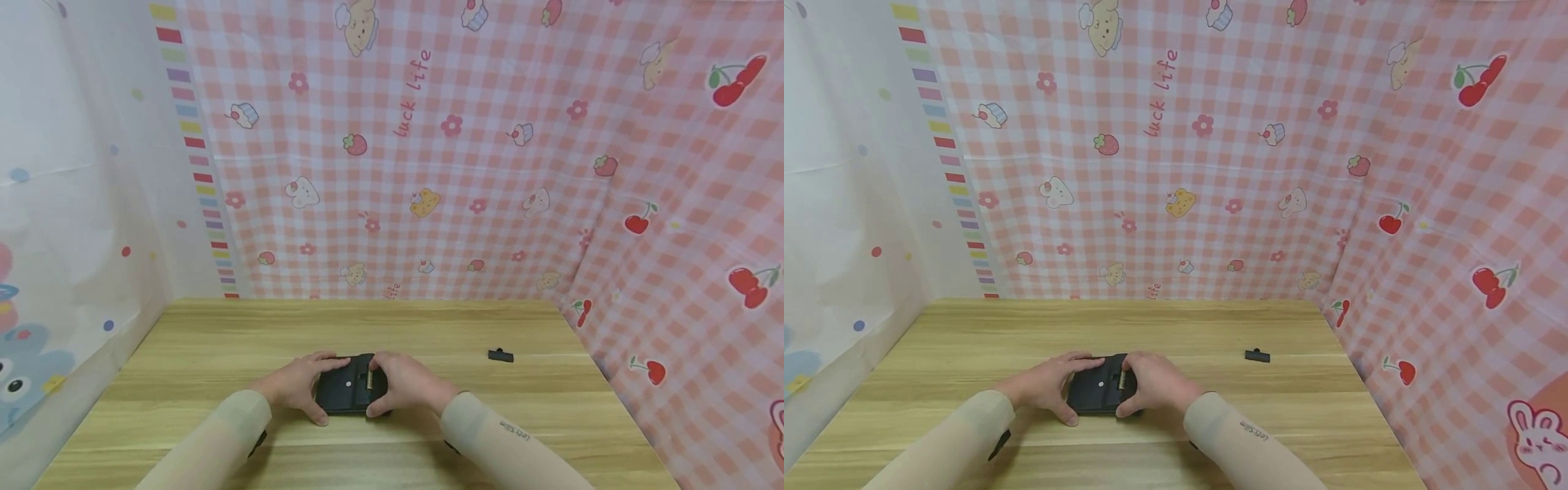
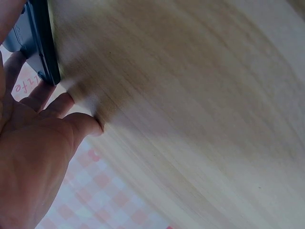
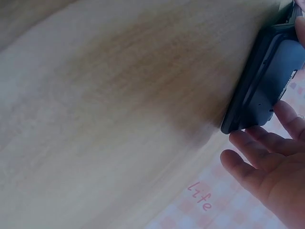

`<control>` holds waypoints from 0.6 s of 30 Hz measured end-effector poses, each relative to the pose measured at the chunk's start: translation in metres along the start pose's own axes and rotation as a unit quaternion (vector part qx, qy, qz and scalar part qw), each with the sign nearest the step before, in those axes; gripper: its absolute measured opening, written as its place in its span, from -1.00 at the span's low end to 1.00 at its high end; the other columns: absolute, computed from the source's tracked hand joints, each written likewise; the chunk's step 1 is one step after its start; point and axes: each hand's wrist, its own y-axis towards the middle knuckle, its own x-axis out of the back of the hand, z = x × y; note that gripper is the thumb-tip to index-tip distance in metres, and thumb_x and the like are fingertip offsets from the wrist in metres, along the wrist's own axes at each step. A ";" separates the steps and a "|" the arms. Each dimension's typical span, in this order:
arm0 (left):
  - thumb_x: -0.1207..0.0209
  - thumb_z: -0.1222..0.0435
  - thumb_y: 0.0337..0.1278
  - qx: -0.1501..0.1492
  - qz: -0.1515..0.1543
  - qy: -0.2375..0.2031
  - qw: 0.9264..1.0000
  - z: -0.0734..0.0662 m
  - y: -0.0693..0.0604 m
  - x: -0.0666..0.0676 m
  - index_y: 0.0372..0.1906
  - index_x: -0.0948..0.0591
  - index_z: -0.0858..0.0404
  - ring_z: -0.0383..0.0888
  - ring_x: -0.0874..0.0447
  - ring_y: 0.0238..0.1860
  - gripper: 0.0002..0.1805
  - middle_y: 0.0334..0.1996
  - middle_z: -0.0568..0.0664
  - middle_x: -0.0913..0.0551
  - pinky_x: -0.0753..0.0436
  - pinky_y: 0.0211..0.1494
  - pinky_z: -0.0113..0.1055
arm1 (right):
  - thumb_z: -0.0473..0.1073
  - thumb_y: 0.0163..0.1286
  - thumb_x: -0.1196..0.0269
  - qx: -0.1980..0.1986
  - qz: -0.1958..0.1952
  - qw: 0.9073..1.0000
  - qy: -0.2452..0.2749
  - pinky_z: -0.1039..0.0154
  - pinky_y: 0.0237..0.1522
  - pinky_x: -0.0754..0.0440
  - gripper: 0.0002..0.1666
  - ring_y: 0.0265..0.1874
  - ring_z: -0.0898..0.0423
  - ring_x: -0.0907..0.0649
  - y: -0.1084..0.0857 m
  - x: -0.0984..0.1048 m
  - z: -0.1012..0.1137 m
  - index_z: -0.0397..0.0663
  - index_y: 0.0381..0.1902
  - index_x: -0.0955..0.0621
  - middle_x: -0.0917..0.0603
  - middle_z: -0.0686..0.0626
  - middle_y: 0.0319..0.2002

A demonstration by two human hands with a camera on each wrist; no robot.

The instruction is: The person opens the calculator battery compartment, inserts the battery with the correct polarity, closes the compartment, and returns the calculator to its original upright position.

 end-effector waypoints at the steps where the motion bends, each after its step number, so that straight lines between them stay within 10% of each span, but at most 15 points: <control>1: -0.76 0.15 -0.27 0.001 0.000 0.000 1.000 0.000 0.000 0.000 0.66 -0.35 -0.06 0.40 -0.22 0.62 0.25 0.67 0.19 -0.20 -0.33 0.55 0.44 | 0.26 0.06 -0.68 -0.001 0.001 1.000 0.001 0.16 0.25 -0.69 -0.07 0.14 0.14 -0.69 0.000 0.000 0.000 0.00 0.29 -0.60 -0.73 -0.04 0.23; 18: -0.76 0.11 -0.26 0.002 0.001 0.009 1.000 0.003 0.004 -0.001 0.66 -0.34 -0.08 0.39 -0.20 0.63 0.25 0.68 0.21 -0.20 -0.34 0.57 0.41 | 0.24 0.03 -0.70 -0.006 0.001 1.000 -0.012 0.14 0.27 -0.69 -0.09 0.16 0.11 -0.70 0.003 0.002 0.004 -0.04 0.25 -0.65 -0.75 -0.04 0.20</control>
